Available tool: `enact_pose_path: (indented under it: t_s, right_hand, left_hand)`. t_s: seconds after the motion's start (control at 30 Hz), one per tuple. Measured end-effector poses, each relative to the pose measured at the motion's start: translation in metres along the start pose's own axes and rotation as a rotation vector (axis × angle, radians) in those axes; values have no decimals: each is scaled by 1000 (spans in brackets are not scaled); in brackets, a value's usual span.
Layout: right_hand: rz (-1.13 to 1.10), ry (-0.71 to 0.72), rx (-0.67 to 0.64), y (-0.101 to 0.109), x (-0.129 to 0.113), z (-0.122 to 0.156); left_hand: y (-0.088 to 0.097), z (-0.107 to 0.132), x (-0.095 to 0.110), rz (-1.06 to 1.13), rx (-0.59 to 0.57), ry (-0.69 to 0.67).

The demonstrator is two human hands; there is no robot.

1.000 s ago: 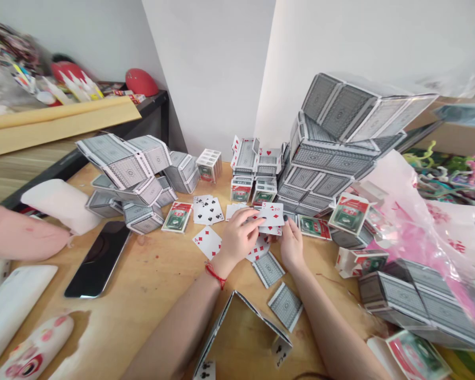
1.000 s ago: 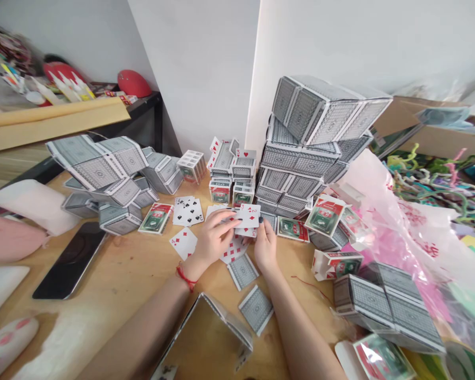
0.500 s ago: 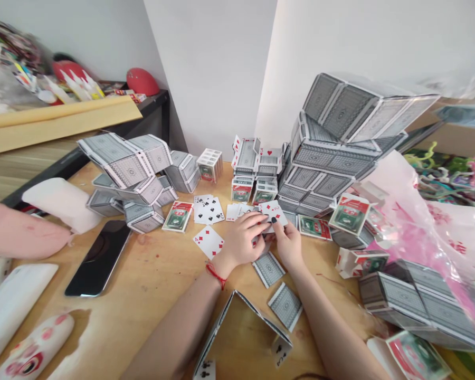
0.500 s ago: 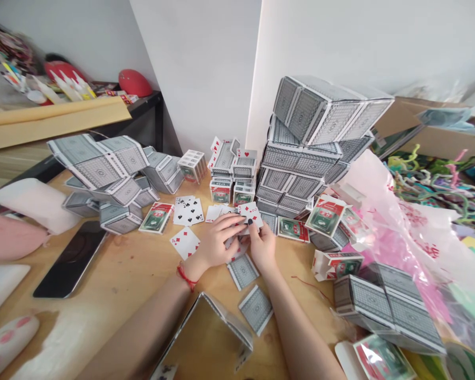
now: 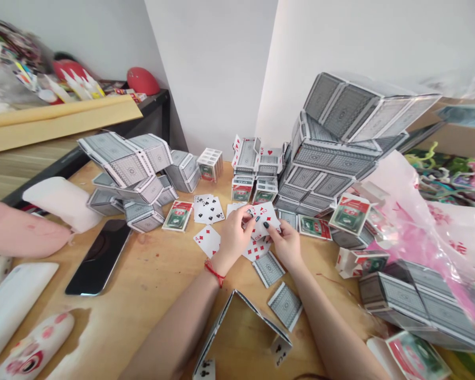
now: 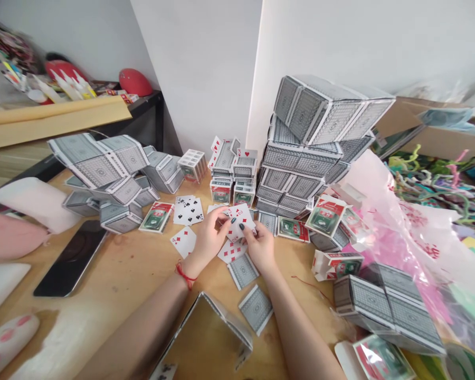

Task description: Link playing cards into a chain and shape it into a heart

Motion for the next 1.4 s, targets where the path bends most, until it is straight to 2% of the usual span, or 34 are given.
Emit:
enact_pose_path:
  t_s: [0.2, 0.3, 0.43, 0.57, 0.73, 0.9, 1.1, 1.4]
  right_hand:
    - [15, -53, 66, 6, 6, -1]
    - [6, -57, 77, 7, 7, -1]
    - [80, -1, 40, 5, 2, -1]
    - [119, 25, 30, 4, -3, 0]
    - [80, -34, 50, 4, 1, 0]
    - [45, -28, 56, 5, 5, -2]
    - [25, -10, 10, 2, 6, -3]
    - [-17, -33, 36, 3, 7, -2]
  left_hand:
    - [-6, 1, -6, 147, -56, 67]
    - [-5, 2, -3, 161, -39, 67]
    - [2, 0, 9, 89, -15, -22]
    - [1, -1, 17, 74, -65, -81]
    - [0, 1, 10, 159, -63, -8]
    - [-2, 2, 0, 171, -71, 93]
    - [-6, 3, 4, 171, -147, 80]
    - [-5, 4, -5, 180, -85, 133]
Point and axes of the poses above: each hand's wrist, its own z-axis away from the middle knuckle, its own y-axis out of the back of the hand, x = y × z, the point moved 8 cm from there along -z, towards the middle knuckle, and after that the axes turned 1 degree about x, right-handed, at the moved point
